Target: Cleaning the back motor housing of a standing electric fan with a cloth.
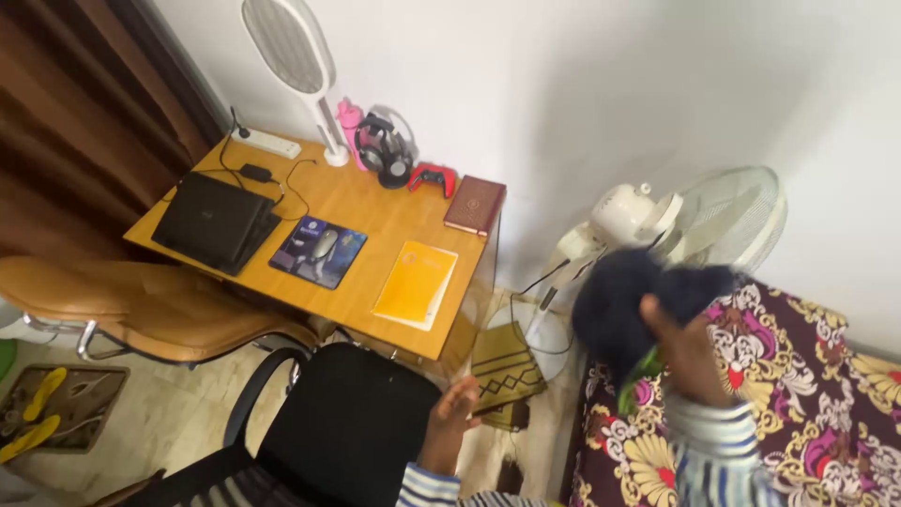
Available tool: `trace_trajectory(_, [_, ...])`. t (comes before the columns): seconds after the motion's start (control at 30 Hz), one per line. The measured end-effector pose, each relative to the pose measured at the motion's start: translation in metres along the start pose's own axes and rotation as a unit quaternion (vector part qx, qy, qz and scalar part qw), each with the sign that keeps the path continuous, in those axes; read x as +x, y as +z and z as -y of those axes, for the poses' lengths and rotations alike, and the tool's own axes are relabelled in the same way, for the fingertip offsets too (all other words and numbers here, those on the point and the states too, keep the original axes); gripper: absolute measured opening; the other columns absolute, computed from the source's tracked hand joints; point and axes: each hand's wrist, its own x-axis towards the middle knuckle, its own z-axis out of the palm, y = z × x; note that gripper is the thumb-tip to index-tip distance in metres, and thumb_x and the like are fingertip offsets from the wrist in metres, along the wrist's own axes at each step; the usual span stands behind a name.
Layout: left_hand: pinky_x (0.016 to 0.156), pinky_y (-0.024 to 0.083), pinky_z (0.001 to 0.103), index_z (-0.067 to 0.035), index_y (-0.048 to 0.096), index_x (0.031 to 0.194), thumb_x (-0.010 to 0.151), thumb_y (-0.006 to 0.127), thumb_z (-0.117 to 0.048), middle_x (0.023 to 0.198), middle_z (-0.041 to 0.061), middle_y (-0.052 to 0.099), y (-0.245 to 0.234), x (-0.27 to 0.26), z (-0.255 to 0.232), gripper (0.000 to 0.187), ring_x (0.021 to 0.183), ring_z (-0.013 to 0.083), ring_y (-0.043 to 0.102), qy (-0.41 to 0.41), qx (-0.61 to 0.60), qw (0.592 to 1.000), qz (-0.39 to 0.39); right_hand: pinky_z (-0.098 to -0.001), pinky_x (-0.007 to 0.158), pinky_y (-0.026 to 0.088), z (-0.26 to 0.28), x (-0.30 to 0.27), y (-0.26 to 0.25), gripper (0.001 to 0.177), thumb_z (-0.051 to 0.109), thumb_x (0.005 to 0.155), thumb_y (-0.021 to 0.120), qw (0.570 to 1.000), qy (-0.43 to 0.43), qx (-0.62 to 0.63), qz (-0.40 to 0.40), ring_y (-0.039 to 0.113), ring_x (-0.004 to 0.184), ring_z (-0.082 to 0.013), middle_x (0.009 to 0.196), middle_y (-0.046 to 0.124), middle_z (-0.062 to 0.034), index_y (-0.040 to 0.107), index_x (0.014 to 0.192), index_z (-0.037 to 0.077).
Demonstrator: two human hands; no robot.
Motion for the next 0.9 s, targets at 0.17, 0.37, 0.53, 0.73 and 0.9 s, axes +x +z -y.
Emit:
trace_trajectory(0.17, [0.085,0.052,0.030,-0.012,0.062,0.138,0.086,0.073,-0.043,0.129,0.001,0.070,0.001,0.009,0.010,0.062,0.110,0.0137,0.065,-0.036,0.030,0.998,0.039,-0.0376,0.102,0.053,0.090,0.085,-0.013,0.024,0.020,0.105,0.066,0.939,-0.261,-0.220,-0.030,0.065,0.109,-0.0233,0.117,0.069,-0.0118,0.065,0.124,0.005])
trace_trajectory(0.37, [0.078,0.049,0.027,-0.010,0.064,0.138,0.089,0.074,-0.040,0.125,0.002,0.071,0.019,0.043,0.025,0.059,0.102,0.0077,0.063,-0.006,0.020,0.998,0.060,-0.0570,0.072,0.056,-0.039,0.280,-0.063,0.042,0.034,0.117,0.050,0.600,-0.206,-0.768,-0.084,0.072,0.083,-0.0418,0.093,0.074,-0.0224,0.076,0.099,0.005])
trace_trajectory(0.53, [0.077,0.047,0.024,-0.011,0.063,0.136,0.086,0.074,-0.039,0.126,-0.002,0.074,0.057,0.056,0.004,0.058,0.101,0.0054,0.064,-0.044,0.061,0.994,0.078,-0.0827,0.105,0.026,-0.100,0.265,0.043,0.056,0.037,0.080,0.066,0.691,-0.136,-0.653,-0.278,0.056,0.107,-0.0610,0.110,0.061,-0.0428,0.064,0.118,-0.004])
trace_trajectory(0.73, [0.083,0.049,0.027,0.000,0.061,0.136,0.094,0.071,-0.036,0.126,0.006,0.073,0.053,0.087,-0.004,0.056,0.103,0.0125,0.062,0.020,0.017,0.987,0.160,-0.0680,0.130,0.012,-0.142,0.193,0.050,0.031,0.017,0.096,0.067,0.714,-0.261,-0.572,-0.308,0.042,0.143,-0.0532,0.141,0.051,-0.0375,0.054,0.116,-0.003])
trace_trajectory(0.9, [0.098,0.050,0.027,0.001,0.060,0.135,0.096,0.070,-0.029,0.125,0.007,0.073,0.060,0.113,-0.028,0.050,0.115,0.0139,0.065,0.035,0.080,0.979,0.185,-0.0702,0.123,0.015,-0.164,0.154,0.070,0.032,0.012,0.082,0.067,0.678,-0.297,-0.587,-0.328,0.043,0.137,-0.0562,0.133,0.051,-0.0380,0.056,0.109,-0.001])
